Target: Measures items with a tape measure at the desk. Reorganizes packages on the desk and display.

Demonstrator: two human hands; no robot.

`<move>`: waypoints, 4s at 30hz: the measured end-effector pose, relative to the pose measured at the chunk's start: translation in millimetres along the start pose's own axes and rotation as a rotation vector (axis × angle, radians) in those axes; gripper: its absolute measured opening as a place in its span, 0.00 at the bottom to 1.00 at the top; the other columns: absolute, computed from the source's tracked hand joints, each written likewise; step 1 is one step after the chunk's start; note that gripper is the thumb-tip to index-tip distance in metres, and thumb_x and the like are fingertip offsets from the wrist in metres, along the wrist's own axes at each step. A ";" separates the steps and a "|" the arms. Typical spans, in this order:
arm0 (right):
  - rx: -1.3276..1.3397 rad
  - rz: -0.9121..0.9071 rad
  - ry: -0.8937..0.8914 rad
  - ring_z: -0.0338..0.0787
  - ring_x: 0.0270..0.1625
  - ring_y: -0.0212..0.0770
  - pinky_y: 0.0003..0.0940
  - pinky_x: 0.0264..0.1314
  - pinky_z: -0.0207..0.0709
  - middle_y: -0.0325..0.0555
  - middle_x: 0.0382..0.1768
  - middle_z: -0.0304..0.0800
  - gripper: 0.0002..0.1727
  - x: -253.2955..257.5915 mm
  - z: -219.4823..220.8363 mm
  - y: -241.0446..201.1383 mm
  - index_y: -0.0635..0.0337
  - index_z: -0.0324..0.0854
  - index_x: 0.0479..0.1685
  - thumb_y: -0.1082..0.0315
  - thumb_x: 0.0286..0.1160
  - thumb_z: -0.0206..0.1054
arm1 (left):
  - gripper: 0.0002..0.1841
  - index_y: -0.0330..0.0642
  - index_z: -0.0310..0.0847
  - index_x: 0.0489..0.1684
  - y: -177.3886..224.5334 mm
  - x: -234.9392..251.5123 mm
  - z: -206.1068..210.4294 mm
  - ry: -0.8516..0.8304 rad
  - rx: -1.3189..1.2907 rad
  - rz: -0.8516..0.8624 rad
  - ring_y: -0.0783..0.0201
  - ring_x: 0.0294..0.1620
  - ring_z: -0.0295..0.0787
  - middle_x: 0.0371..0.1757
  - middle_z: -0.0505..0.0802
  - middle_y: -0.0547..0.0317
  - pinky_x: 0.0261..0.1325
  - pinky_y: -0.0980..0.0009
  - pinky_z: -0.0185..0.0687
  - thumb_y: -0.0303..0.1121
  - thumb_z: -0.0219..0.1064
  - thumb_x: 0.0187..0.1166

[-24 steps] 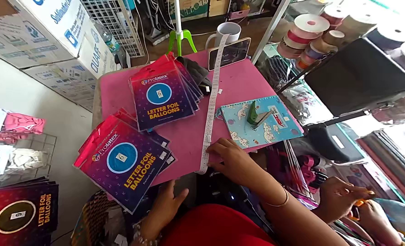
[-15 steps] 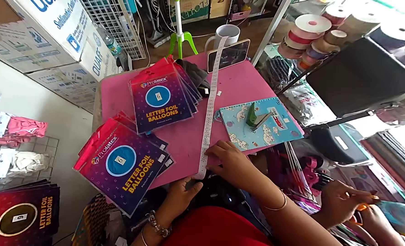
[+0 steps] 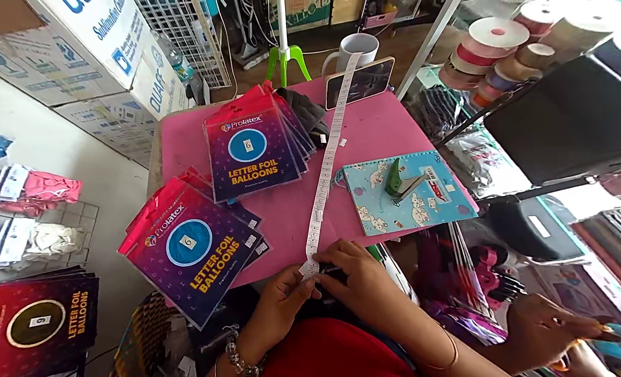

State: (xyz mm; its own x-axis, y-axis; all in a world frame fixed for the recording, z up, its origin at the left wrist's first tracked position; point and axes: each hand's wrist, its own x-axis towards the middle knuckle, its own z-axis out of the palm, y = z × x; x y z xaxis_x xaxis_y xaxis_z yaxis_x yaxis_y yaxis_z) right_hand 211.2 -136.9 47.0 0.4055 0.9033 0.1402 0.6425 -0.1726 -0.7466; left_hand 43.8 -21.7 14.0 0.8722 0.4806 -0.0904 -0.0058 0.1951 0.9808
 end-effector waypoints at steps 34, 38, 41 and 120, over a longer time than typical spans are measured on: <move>-0.060 -0.054 0.285 0.89 0.49 0.45 0.40 0.50 0.85 0.48 0.52 0.90 0.21 1.8 4.4 -2.7 0.56 0.90 0.59 0.57 0.68 0.76 | 0.11 0.35 0.90 0.45 14.9 10.9 13.8 0.132 0.030 0.006 0.72 0.41 0.95 0.38 0.98 0.61 0.52 0.73 0.90 0.27 0.58 0.87; 0.002 -0.055 0.317 0.87 0.54 0.49 0.40 0.52 0.84 0.59 0.62 0.84 0.30 2.9 2.8 -6.0 0.61 0.82 0.68 0.59 0.65 0.79 | 0.11 0.35 0.89 0.45 17.4 10.8 15.2 0.144 0.016 -0.005 0.73 0.42 0.94 0.38 0.97 0.62 0.54 0.73 0.89 0.27 0.57 0.88; -0.003 -0.057 0.271 0.86 0.57 0.50 0.43 0.57 0.83 0.56 0.63 0.85 0.18 4.4 3.9 -1.8 0.54 0.92 0.56 0.57 0.70 0.76 | 0.11 0.34 0.88 0.45 17.3 11.0 15.3 0.151 0.012 -0.009 0.72 0.41 0.95 0.38 0.97 0.62 0.53 0.73 0.89 0.26 0.57 0.88; 0.466 0.512 -0.294 0.78 0.22 0.29 0.22 0.26 0.74 0.38 0.25 0.81 0.05 181.3 -41.2 -6.8 0.61 0.77 0.38 0.71 0.80 0.66 | 0.15 0.29 0.69 0.66 68.8 124.5 6.4 0.468 -0.542 -0.224 0.58 0.48 0.95 0.53 0.92 0.44 0.55 0.65 0.90 0.33 0.53 0.93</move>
State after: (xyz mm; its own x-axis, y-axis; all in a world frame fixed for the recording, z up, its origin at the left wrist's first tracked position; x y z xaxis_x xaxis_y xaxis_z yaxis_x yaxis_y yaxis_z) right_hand 307.2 11.9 104.2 0.3474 0.8337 -0.4292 0.0520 -0.4741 -0.8789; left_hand 155.1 46.1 71.3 0.5826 0.6697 -0.4605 -0.1983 0.6666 0.7186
